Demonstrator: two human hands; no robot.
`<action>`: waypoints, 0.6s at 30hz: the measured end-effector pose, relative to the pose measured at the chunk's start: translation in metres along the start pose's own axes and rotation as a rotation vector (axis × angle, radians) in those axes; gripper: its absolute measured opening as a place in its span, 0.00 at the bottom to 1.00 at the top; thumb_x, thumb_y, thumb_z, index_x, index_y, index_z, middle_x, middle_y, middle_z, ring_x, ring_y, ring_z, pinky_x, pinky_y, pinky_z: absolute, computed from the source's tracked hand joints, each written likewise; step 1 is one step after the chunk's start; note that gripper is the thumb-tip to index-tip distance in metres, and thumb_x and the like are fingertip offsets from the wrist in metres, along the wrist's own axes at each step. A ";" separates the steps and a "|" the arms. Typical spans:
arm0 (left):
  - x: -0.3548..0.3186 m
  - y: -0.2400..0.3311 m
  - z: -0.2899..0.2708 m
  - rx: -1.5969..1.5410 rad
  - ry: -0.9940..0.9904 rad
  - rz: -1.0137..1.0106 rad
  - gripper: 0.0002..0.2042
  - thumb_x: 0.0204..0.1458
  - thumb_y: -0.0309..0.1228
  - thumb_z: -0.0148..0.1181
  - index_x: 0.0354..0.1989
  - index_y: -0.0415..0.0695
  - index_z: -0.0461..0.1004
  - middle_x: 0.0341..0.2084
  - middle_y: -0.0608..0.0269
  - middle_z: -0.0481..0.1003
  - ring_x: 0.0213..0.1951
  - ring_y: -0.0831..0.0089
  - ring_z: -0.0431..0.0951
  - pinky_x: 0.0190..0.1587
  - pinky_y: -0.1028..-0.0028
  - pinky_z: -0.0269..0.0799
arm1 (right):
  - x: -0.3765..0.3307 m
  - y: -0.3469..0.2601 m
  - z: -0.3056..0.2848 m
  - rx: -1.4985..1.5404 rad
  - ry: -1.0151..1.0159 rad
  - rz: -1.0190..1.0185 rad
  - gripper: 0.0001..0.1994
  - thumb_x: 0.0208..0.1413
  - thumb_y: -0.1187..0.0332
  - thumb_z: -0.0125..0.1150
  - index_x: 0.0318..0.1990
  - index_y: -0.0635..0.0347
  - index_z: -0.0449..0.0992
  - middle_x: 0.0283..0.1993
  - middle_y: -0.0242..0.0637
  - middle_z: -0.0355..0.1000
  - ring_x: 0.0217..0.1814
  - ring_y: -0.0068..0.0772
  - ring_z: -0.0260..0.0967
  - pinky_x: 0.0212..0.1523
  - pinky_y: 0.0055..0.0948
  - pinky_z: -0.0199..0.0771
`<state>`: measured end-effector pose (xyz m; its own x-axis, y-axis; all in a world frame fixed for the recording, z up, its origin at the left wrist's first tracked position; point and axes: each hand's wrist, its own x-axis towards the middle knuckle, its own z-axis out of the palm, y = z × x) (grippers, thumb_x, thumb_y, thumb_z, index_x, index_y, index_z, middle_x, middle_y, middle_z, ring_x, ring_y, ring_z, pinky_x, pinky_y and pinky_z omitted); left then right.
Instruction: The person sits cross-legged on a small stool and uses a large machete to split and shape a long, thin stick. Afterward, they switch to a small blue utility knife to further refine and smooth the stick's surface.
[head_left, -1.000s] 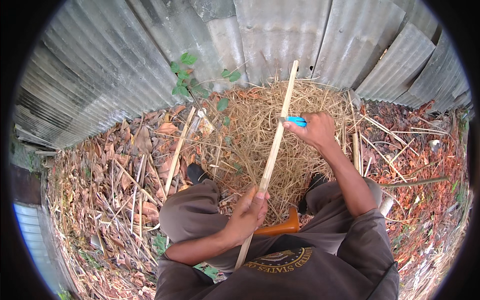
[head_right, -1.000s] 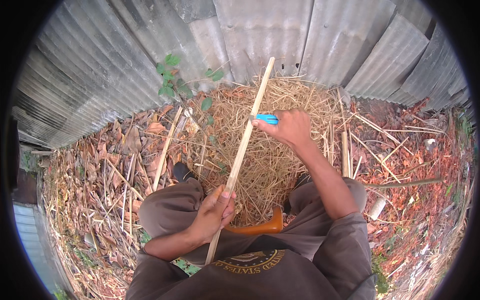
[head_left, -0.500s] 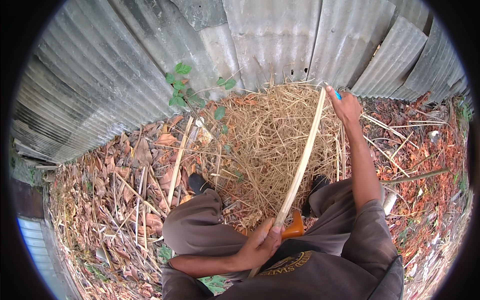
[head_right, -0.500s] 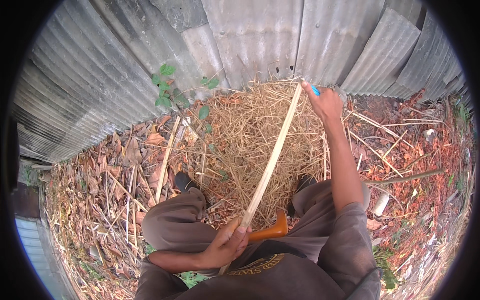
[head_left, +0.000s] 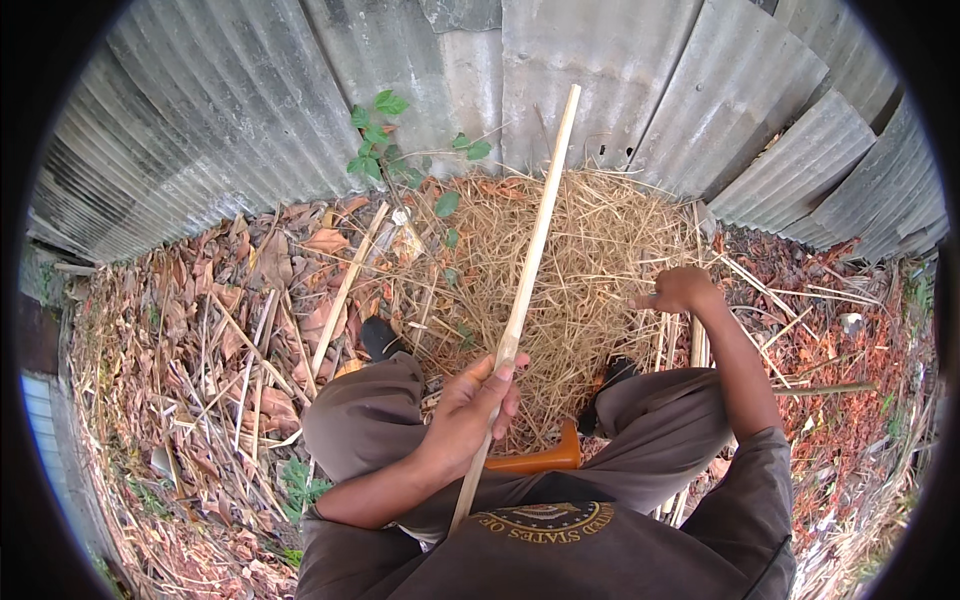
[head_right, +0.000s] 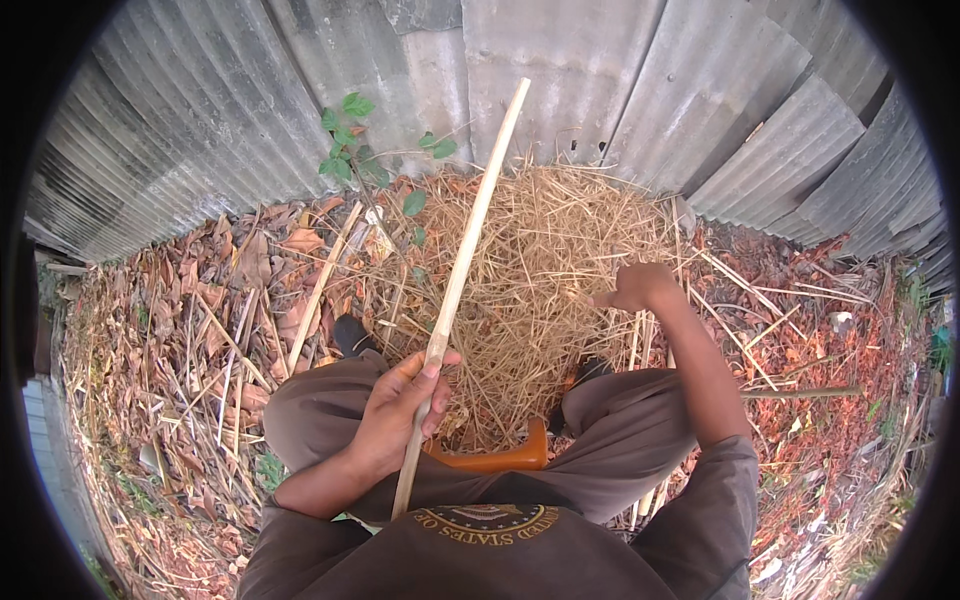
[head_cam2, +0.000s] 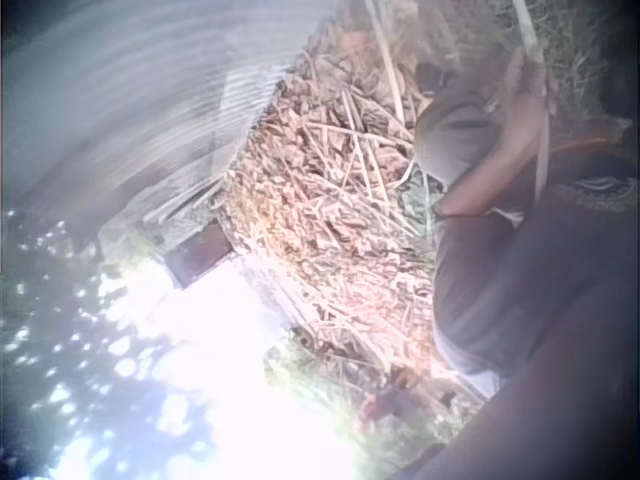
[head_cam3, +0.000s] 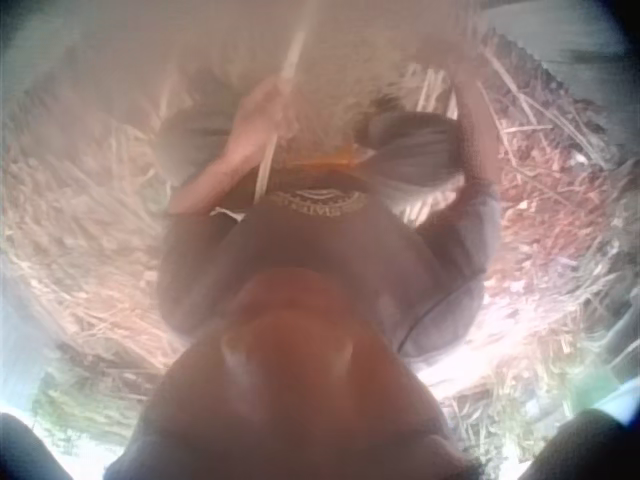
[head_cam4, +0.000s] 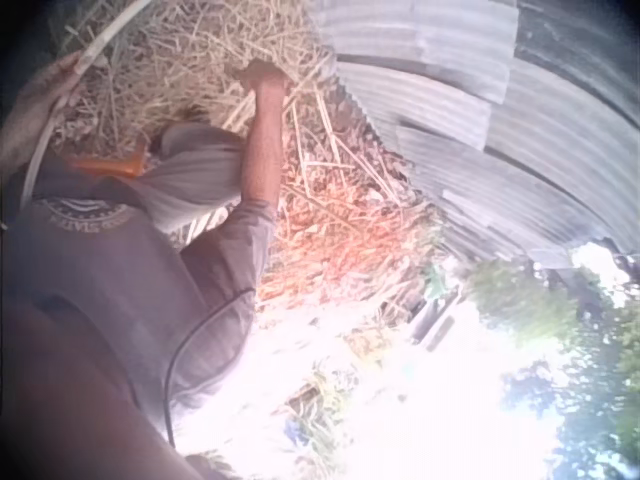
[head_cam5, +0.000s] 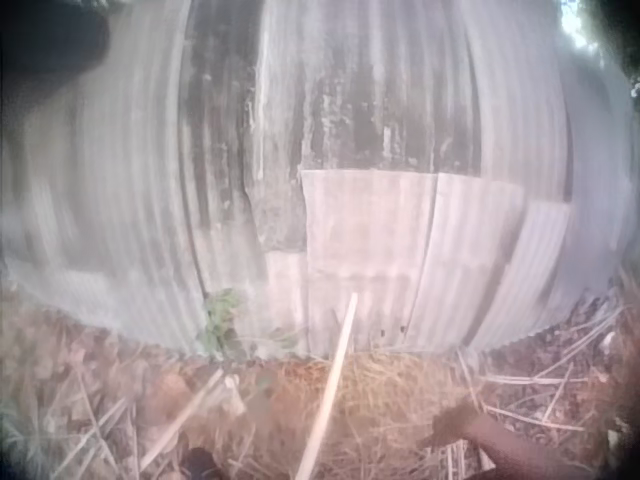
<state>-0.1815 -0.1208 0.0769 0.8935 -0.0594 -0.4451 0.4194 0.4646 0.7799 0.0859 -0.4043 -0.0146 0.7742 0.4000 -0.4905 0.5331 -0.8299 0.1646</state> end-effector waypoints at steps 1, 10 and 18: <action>0.001 0.003 0.002 -0.004 -0.013 0.004 0.17 0.65 0.38 0.44 0.56 0.41 0.65 0.21 0.71 0.63 0.19 0.86 0.59 0.22 0.86 0.58 | -0.001 -0.007 0.004 -0.224 0.013 0.028 0.41 0.43 0.23 0.45 0.18 0.60 0.75 0.23 0.45 0.73 0.32 0.44 0.75 0.35 0.46 0.71; 0.008 -0.008 0.001 0.111 0.024 0.106 0.20 0.65 0.37 0.44 0.63 0.42 0.60 0.25 0.71 0.65 0.22 0.87 0.61 0.25 0.86 0.60 | -0.065 -0.105 -0.071 0.590 0.660 -0.309 0.36 0.42 0.28 0.55 0.17 0.58 0.74 0.09 0.38 0.63 0.13 0.43 0.67 0.18 0.38 0.67; 0.011 -0.011 0.009 0.219 0.013 0.158 0.19 0.64 0.33 0.45 0.62 0.42 0.61 0.27 0.70 0.66 0.23 0.87 0.61 0.25 0.86 0.60 | -0.060 -0.132 -0.062 0.500 0.774 -0.562 0.33 0.37 0.30 0.61 0.13 0.54 0.66 0.10 0.34 0.61 0.12 0.40 0.63 0.23 0.37 0.64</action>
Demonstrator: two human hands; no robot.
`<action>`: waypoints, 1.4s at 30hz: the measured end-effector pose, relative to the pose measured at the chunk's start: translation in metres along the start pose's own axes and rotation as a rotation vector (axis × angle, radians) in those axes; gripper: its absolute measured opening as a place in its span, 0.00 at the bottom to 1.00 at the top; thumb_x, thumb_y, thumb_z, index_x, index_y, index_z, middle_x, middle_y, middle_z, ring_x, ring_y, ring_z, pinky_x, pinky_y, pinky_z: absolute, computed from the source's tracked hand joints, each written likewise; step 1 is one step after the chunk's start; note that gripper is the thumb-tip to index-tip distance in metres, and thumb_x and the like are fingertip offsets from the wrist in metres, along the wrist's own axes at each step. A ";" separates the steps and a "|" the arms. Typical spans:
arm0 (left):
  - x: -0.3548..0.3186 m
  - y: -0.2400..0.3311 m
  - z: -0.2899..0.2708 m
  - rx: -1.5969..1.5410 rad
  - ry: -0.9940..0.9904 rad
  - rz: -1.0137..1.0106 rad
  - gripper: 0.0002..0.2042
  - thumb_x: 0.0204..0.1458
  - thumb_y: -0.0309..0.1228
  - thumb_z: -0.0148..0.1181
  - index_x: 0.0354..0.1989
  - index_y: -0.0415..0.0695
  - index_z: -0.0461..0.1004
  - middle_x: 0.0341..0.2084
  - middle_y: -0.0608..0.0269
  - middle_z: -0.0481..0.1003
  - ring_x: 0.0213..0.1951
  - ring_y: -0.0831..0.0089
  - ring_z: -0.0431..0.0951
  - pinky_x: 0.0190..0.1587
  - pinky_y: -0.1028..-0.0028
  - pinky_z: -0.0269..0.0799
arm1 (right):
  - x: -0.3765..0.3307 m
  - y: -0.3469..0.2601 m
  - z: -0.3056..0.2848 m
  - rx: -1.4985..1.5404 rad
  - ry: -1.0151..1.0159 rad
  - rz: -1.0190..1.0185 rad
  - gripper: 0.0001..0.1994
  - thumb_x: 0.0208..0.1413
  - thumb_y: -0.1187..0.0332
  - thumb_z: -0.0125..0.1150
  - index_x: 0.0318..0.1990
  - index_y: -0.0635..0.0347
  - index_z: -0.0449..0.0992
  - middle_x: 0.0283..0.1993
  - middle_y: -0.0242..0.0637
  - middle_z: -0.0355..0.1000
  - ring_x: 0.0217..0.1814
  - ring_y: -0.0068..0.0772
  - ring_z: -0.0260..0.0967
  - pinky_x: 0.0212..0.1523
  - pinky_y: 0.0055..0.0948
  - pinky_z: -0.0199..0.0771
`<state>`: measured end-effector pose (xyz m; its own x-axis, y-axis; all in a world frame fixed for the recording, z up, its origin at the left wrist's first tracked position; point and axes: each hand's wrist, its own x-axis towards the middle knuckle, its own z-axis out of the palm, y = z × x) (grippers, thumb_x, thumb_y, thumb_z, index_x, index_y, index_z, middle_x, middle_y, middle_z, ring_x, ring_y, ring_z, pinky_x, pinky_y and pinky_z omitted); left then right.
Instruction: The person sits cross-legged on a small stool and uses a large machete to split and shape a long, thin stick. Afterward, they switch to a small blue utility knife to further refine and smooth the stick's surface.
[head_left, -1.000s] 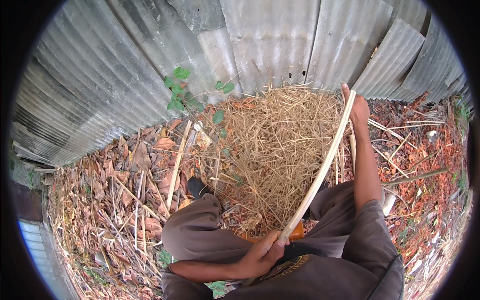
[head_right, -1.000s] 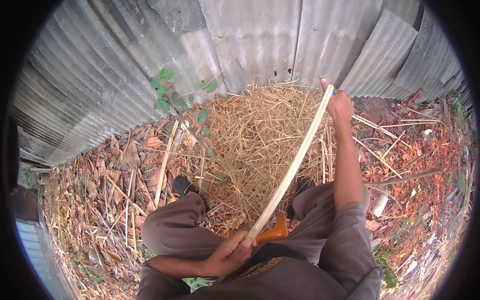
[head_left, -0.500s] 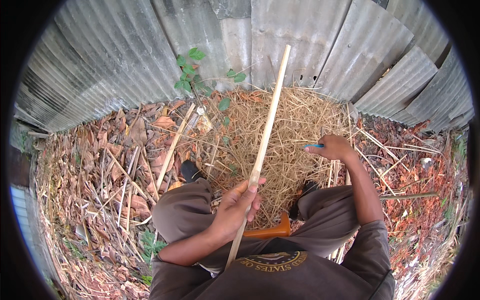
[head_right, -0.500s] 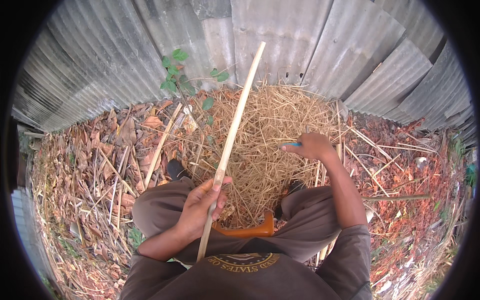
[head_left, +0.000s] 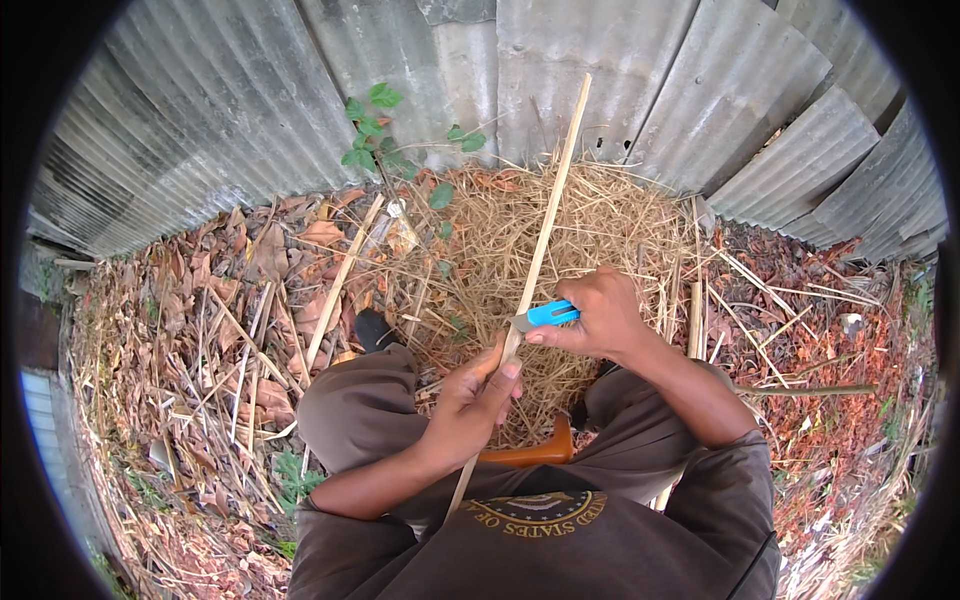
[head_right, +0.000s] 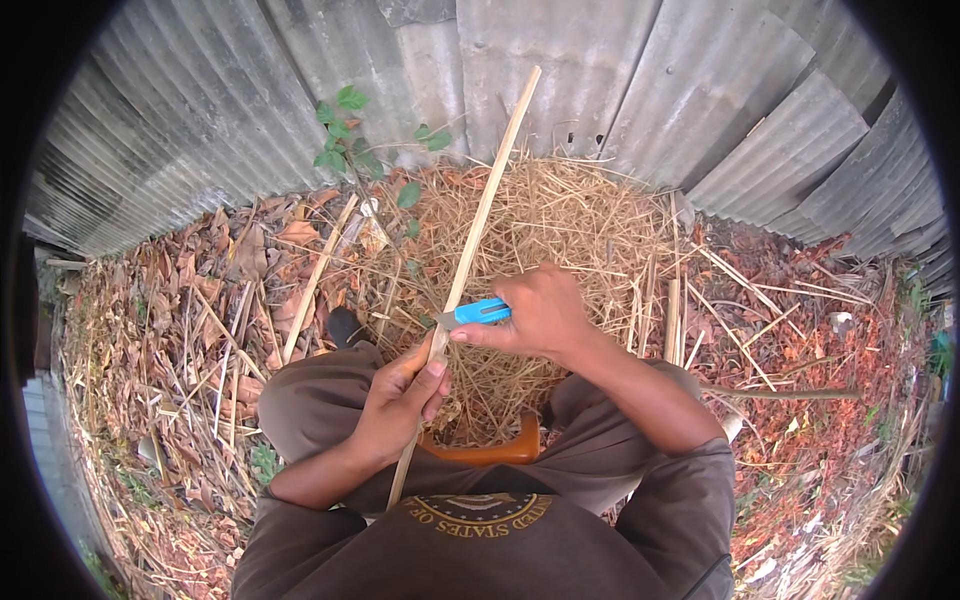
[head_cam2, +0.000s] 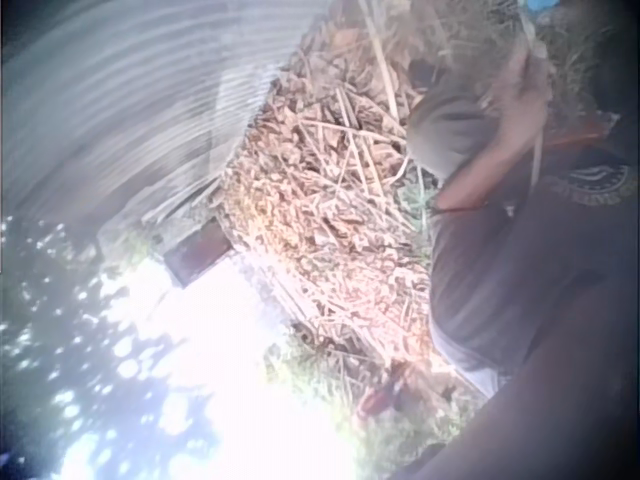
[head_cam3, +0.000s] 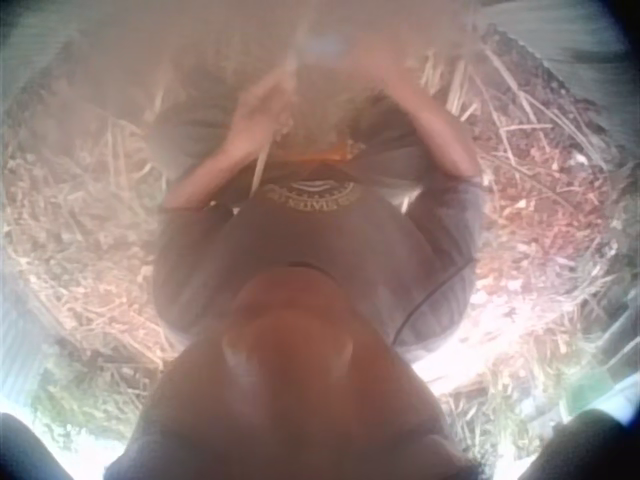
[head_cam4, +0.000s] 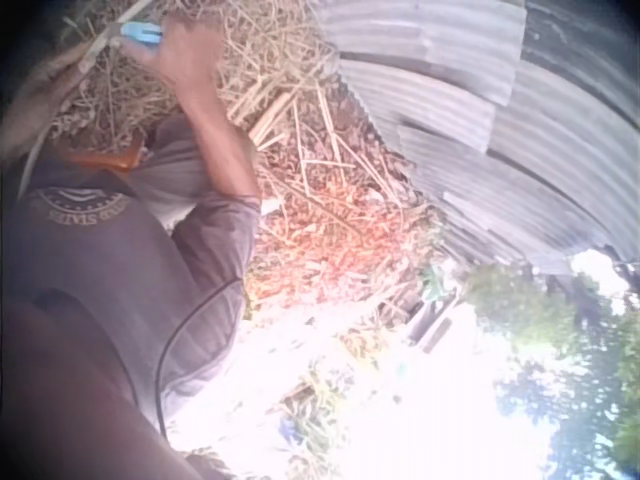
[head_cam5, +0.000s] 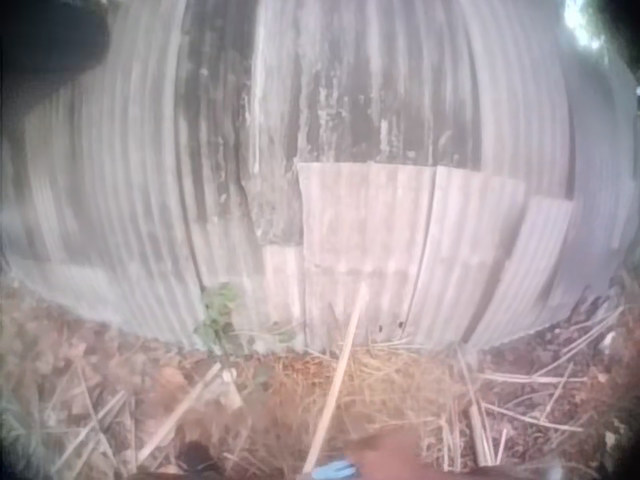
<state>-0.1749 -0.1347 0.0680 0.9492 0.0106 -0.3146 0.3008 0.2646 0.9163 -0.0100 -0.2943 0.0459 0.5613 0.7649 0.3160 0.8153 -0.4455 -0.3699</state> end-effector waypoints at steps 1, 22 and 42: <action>0.001 0.000 0.000 0.003 0.006 -0.001 0.19 0.64 0.32 0.45 0.62 0.42 0.61 0.27 0.70 0.66 0.23 0.87 0.61 0.25 0.85 0.60 | -0.001 0.001 0.005 0.007 -0.004 -0.007 0.33 0.37 0.29 0.60 0.12 0.54 0.65 0.10 0.34 0.61 0.12 0.40 0.63 0.23 0.36 0.64; 0.000 -0.014 0.011 0.299 0.070 0.213 0.20 0.61 0.24 0.48 0.62 0.36 0.60 0.22 0.75 0.61 0.23 0.90 0.57 0.22 0.84 0.54 | -0.001 0.021 0.003 -0.195 0.078 0.014 0.37 0.35 0.24 0.55 0.10 0.54 0.65 0.08 0.36 0.59 0.12 0.39 0.63 0.20 0.35 0.64; -0.009 -0.034 -0.001 0.350 0.054 0.180 0.23 0.62 0.26 0.47 0.65 0.40 0.57 0.19 0.78 0.59 0.20 0.90 0.55 0.20 0.83 0.52 | -0.016 0.011 0.021 -0.116 -0.062 0.043 0.39 0.41 0.24 0.49 0.11 0.56 0.69 0.07 0.38 0.60 0.10 0.43 0.63 0.16 0.40 0.64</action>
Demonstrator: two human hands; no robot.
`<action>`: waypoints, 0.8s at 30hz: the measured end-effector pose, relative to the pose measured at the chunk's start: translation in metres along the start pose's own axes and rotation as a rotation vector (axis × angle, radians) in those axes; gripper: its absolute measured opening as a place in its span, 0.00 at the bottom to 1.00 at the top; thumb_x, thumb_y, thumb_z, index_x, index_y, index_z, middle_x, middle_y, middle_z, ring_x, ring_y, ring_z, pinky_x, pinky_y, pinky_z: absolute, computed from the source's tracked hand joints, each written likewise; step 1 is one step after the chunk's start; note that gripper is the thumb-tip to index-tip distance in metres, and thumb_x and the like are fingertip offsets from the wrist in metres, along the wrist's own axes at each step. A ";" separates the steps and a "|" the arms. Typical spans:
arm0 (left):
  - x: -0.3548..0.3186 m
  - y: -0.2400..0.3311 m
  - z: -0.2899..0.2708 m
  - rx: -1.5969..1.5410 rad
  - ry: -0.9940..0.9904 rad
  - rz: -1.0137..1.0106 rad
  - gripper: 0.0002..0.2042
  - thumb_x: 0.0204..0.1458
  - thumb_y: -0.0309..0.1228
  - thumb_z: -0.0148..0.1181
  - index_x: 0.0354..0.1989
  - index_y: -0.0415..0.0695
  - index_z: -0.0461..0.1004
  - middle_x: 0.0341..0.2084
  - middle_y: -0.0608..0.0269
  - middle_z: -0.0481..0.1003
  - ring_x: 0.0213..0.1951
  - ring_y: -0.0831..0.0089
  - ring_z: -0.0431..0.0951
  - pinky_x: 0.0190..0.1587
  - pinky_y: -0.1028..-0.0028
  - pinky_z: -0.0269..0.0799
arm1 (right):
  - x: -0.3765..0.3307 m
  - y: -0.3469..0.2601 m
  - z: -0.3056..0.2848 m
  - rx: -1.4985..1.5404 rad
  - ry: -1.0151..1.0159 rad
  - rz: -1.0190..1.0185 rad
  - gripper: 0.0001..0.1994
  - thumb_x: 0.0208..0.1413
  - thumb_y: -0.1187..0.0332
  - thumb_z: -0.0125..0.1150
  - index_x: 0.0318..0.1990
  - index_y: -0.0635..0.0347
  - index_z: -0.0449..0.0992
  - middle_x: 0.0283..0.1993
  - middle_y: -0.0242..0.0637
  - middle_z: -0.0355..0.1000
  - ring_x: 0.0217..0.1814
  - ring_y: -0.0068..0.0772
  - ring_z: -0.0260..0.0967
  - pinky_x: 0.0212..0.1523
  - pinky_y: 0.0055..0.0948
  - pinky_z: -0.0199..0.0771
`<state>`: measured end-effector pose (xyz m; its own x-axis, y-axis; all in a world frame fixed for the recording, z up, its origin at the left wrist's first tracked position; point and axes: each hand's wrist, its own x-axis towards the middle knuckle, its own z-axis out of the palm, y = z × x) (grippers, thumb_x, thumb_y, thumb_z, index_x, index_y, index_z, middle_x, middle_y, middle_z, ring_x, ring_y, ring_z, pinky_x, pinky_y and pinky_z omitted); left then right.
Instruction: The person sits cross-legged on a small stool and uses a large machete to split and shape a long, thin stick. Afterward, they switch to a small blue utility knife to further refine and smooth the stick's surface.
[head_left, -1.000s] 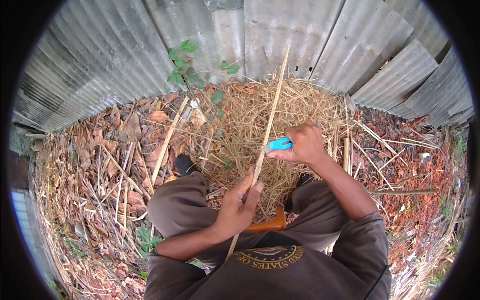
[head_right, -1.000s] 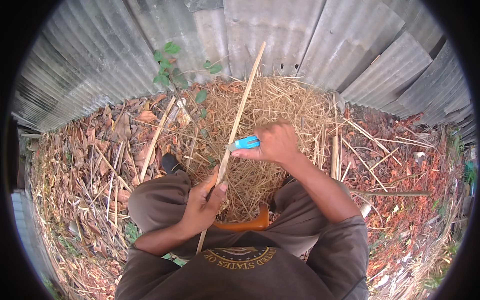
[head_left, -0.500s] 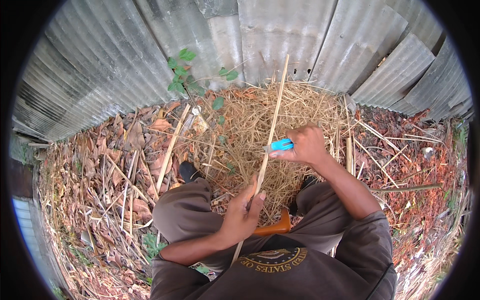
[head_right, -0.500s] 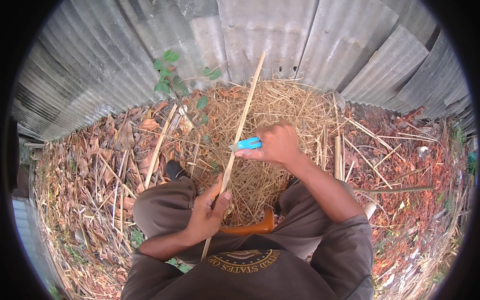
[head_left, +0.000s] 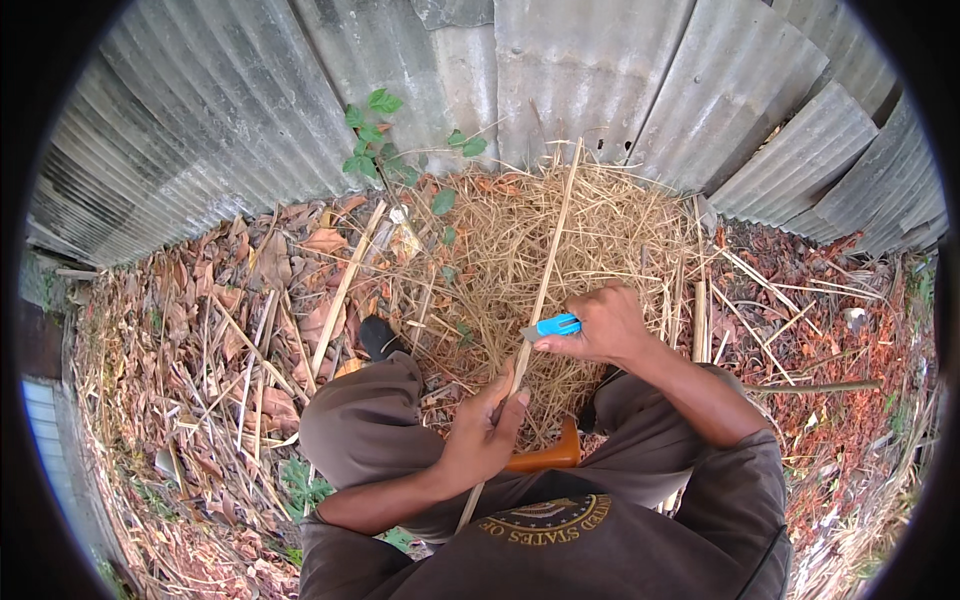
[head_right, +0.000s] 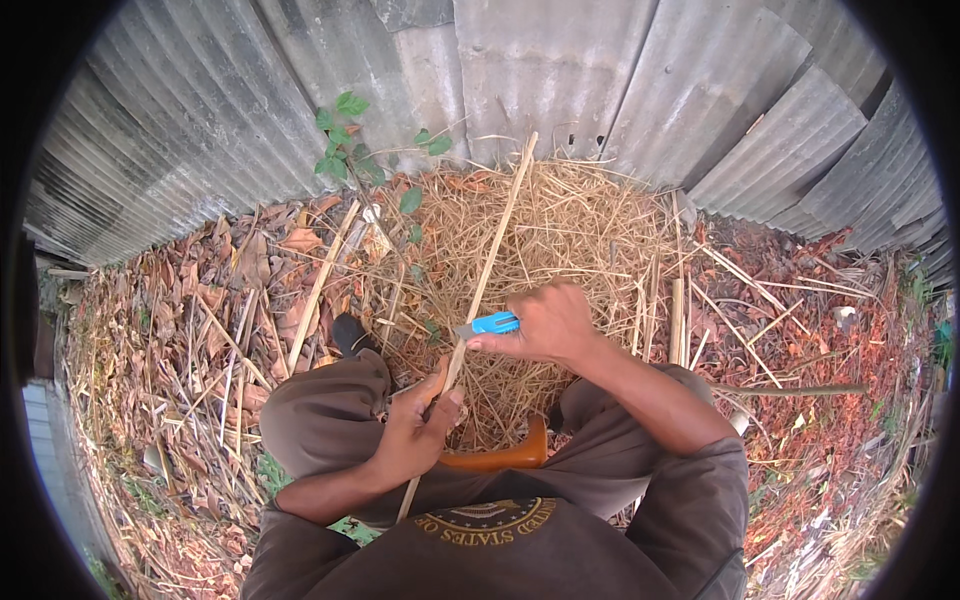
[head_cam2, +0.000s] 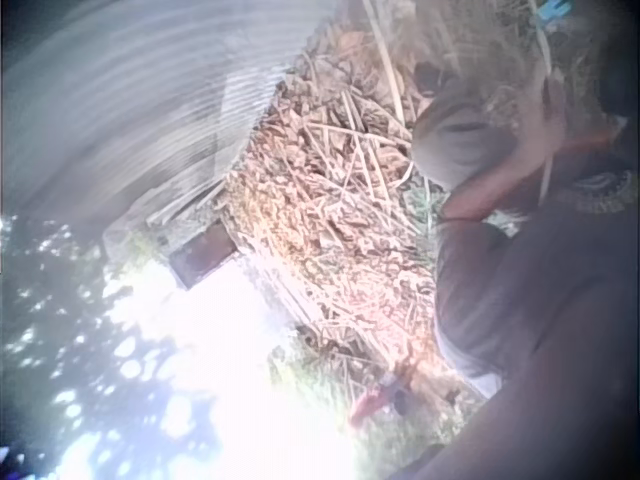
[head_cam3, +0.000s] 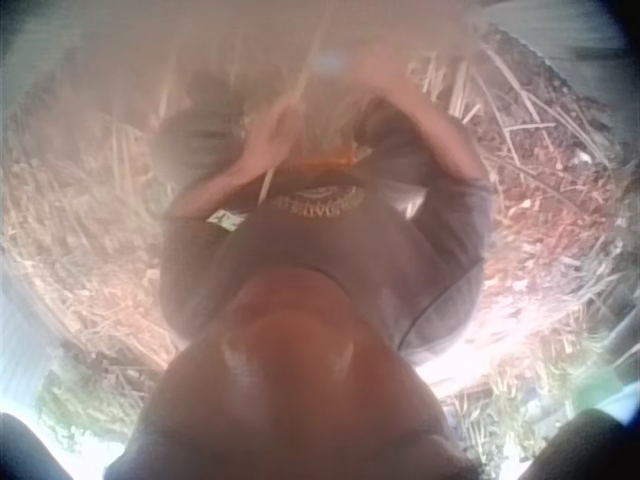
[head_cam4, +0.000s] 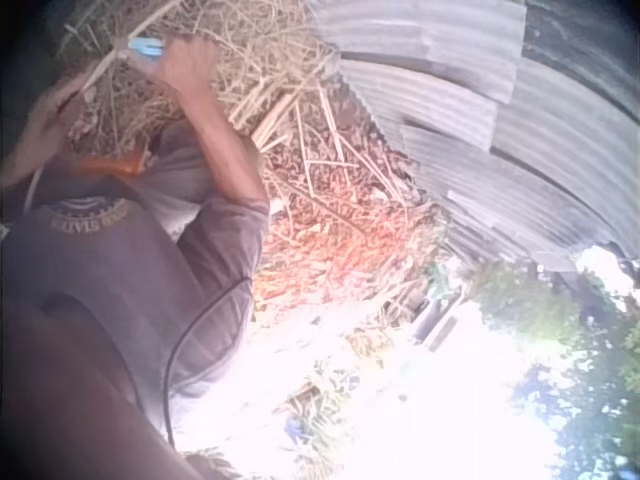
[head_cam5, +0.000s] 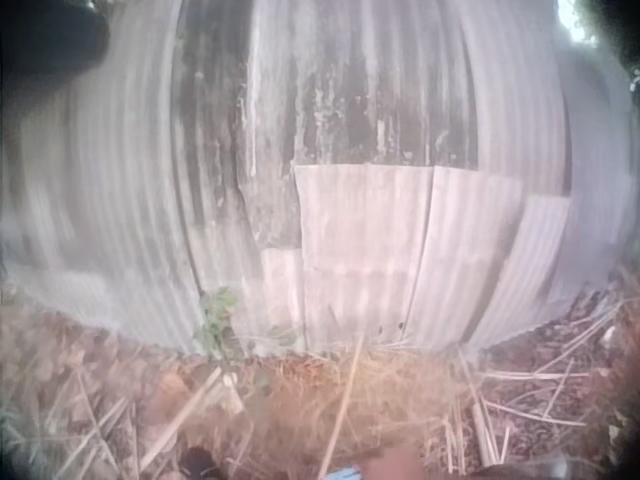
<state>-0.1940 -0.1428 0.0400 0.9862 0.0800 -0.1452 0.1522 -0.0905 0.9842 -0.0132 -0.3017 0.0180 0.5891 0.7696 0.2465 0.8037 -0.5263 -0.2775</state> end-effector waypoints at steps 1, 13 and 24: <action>0.000 0.002 0.000 0.005 -0.008 -0.012 0.23 0.61 0.26 0.48 0.65 0.39 0.56 0.19 0.78 0.59 0.20 0.90 0.55 0.20 0.83 0.52 | 0.004 0.006 0.001 -0.008 0.028 0.031 0.39 0.41 0.23 0.48 0.11 0.56 0.70 0.07 0.37 0.60 0.10 0.42 0.63 0.15 0.39 0.64; -0.038 0.013 0.009 0.049 -0.207 0.106 0.23 0.59 0.23 0.51 0.63 0.31 0.57 0.29 0.58 0.72 0.30 0.82 0.67 0.35 0.80 0.66 | 0.019 0.149 -0.048 -0.144 0.131 0.826 0.47 0.46 0.22 0.36 0.23 0.66 0.78 0.21 0.54 0.72 0.29 0.54 0.74 0.34 0.50 0.71; -0.013 0.026 -0.012 -0.334 -0.104 -0.128 0.20 0.64 0.30 0.46 0.64 0.40 0.59 0.23 0.71 0.65 0.22 0.88 0.62 0.23 0.84 0.61 | 0.024 0.121 -0.061 0.013 0.107 0.955 0.46 0.46 0.23 0.38 0.28 0.66 0.81 0.21 0.51 0.73 0.31 0.51 0.75 0.36 0.45 0.73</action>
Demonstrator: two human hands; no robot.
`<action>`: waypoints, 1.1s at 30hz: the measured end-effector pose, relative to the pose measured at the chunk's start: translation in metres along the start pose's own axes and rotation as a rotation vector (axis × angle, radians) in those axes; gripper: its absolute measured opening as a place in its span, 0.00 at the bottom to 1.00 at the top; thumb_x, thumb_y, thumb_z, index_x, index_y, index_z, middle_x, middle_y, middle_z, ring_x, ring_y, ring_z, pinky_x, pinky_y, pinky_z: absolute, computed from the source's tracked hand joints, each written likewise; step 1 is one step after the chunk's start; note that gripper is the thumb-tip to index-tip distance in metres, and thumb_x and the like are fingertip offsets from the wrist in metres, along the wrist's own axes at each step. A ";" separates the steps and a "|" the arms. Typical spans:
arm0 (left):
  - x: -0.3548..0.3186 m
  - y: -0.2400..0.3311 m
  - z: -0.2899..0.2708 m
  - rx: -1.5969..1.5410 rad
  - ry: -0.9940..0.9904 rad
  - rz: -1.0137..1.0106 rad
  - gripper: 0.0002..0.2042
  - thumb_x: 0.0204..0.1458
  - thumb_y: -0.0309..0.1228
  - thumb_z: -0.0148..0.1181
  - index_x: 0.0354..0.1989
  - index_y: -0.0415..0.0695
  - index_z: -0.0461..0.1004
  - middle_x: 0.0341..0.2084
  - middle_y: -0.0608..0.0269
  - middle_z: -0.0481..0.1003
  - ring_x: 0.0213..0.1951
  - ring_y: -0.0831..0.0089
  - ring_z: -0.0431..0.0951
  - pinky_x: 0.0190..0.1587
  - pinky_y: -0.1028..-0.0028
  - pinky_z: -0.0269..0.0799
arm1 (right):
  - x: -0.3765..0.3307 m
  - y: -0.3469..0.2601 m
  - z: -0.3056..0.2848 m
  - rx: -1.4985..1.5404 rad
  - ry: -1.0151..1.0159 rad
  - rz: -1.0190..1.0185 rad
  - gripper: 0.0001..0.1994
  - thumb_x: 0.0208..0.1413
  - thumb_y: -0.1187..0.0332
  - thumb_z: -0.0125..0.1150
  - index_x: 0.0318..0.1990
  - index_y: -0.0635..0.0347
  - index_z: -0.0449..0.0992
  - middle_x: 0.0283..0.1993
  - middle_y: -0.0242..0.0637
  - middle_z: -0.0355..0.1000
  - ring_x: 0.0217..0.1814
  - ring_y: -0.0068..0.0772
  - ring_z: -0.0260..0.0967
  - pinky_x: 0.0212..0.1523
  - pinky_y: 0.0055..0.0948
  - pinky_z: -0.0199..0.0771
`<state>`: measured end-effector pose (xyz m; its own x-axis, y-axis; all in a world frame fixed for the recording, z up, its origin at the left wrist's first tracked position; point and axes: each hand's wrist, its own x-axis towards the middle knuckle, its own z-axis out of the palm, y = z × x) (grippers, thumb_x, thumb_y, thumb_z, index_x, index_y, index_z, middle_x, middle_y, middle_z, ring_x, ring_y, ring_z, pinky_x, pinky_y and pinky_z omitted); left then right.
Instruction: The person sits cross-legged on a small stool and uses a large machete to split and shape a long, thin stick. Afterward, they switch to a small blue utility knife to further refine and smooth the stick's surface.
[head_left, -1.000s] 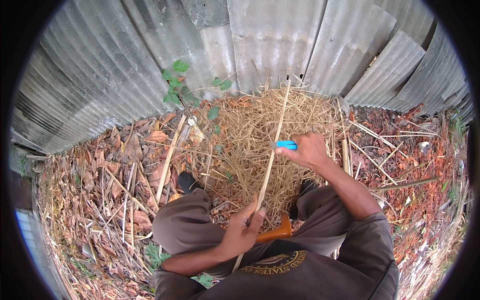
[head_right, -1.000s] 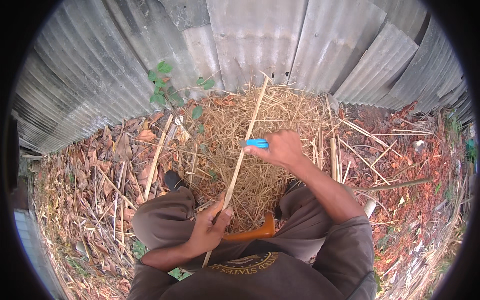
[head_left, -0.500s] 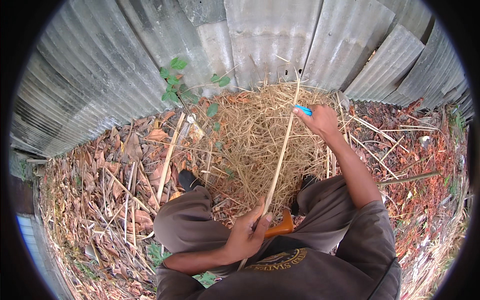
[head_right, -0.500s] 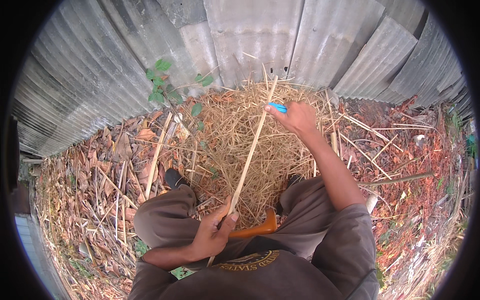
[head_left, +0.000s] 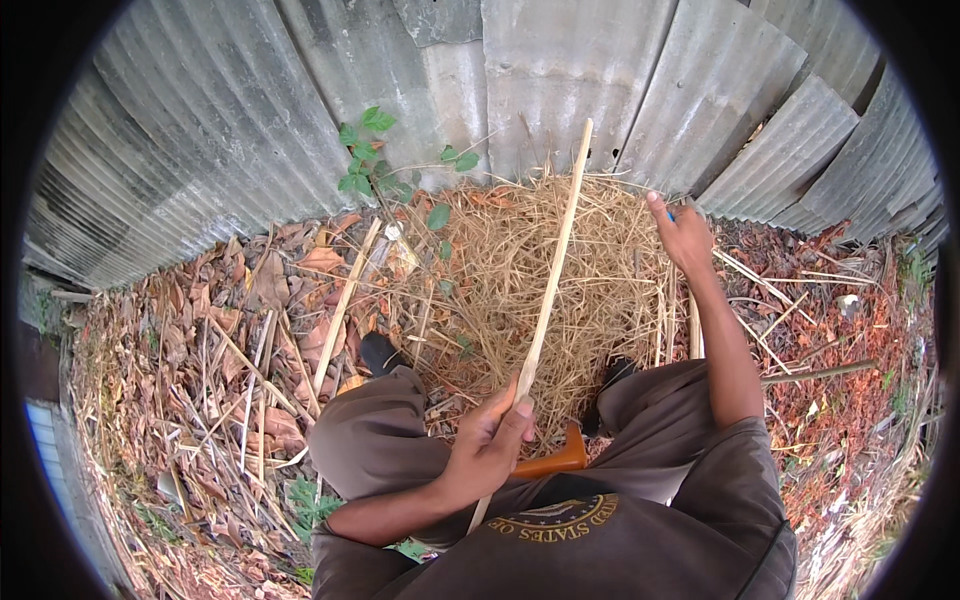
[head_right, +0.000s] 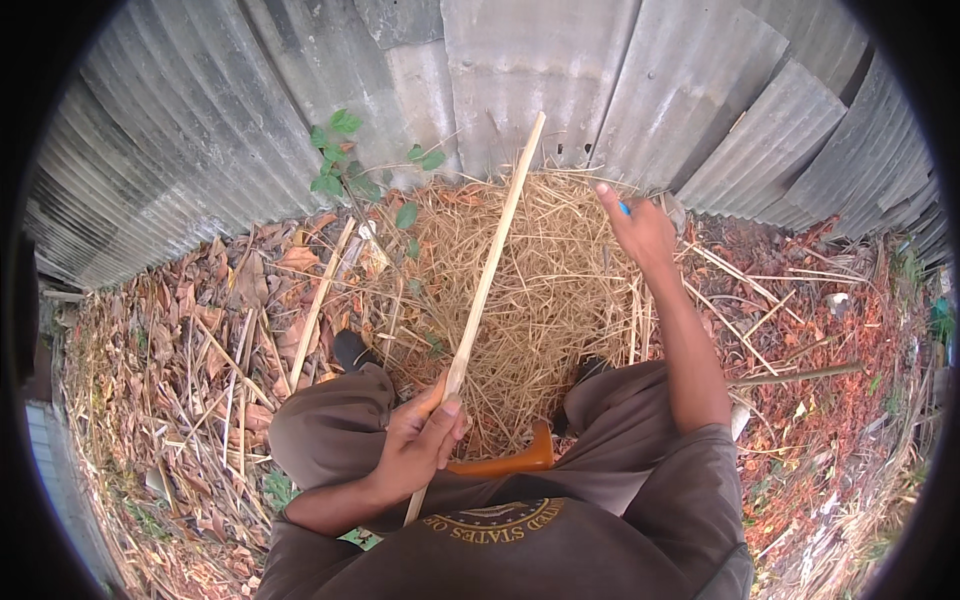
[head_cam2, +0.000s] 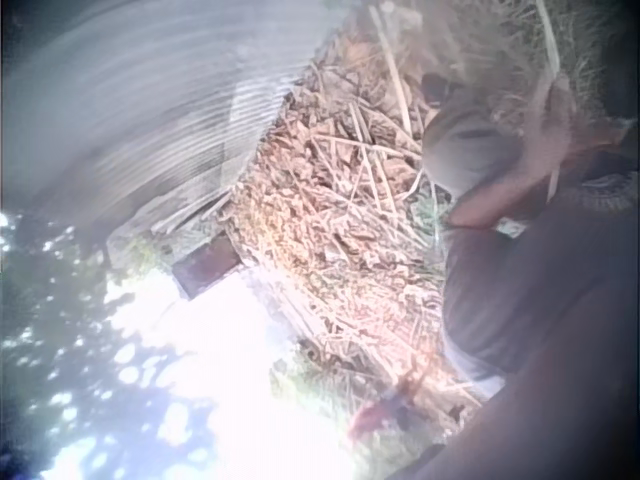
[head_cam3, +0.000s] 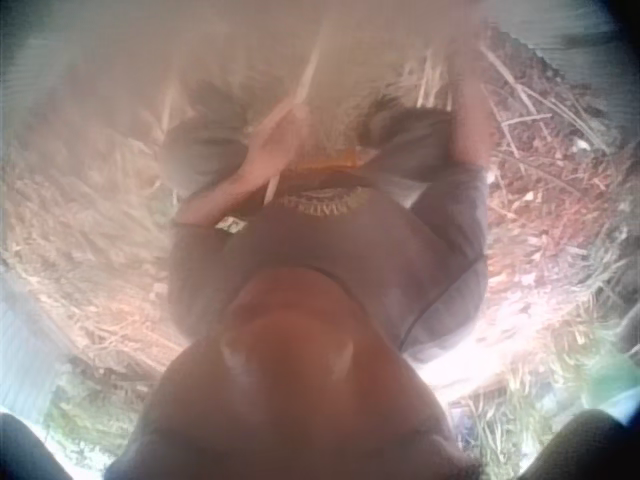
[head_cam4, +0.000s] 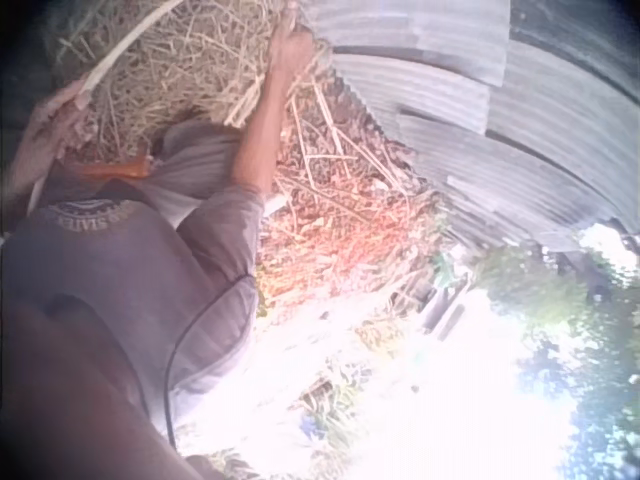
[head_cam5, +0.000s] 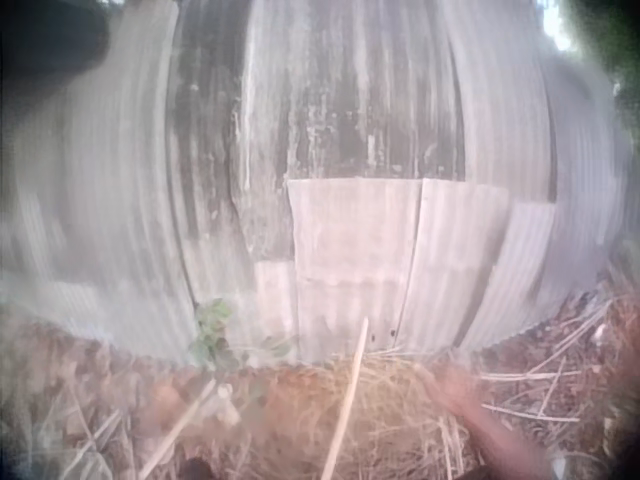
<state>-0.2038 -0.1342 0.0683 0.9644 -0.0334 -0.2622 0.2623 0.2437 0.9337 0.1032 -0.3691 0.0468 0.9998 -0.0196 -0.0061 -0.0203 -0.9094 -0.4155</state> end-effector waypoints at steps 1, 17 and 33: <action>0.004 0.002 -0.002 -0.027 0.042 -0.009 0.20 0.64 0.31 0.46 0.64 0.40 0.59 0.23 0.71 0.65 0.21 0.89 0.61 0.22 0.85 0.60 | -0.020 -0.019 0.010 -0.007 -0.068 -0.147 0.44 0.46 0.23 0.40 0.26 0.63 0.81 0.17 0.46 0.70 0.27 0.48 0.74 0.32 0.45 0.72; 0.025 0.008 -0.001 -0.065 0.106 -0.007 0.22 0.65 0.33 0.44 0.66 0.42 0.56 0.24 0.69 0.65 0.15 0.87 0.59 0.17 0.87 0.57 | -0.124 -0.067 0.041 0.215 -0.097 -0.927 0.35 0.40 0.29 0.58 0.12 0.56 0.64 0.09 0.35 0.59 0.13 0.43 0.62 0.19 0.38 0.61; 0.026 -0.001 0.017 -0.146 0.029 -0.067 0.18 0.65 0.36 0.42 0.60 0.42 0.61 0.23 0.69 0.65 0.13 0.87 0.58 0.19 0.85 0.57 | -0.068 -0.044 0.053 0.067 0.172 -0.799 0.37 0.41 0.26 0.52 0.10 0.55 0.67 0.08 0.37 0.61 0.11 0.43 0.64 0.16 0.40 0.64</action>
<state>-0.1788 -0.1516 0.0645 0.9429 -0.0270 -0.3320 0.3169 0.3801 0.8690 0.0363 -0.3053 0.0174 0.6984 0.5550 0.4520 0.7032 -0.6496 -0.2889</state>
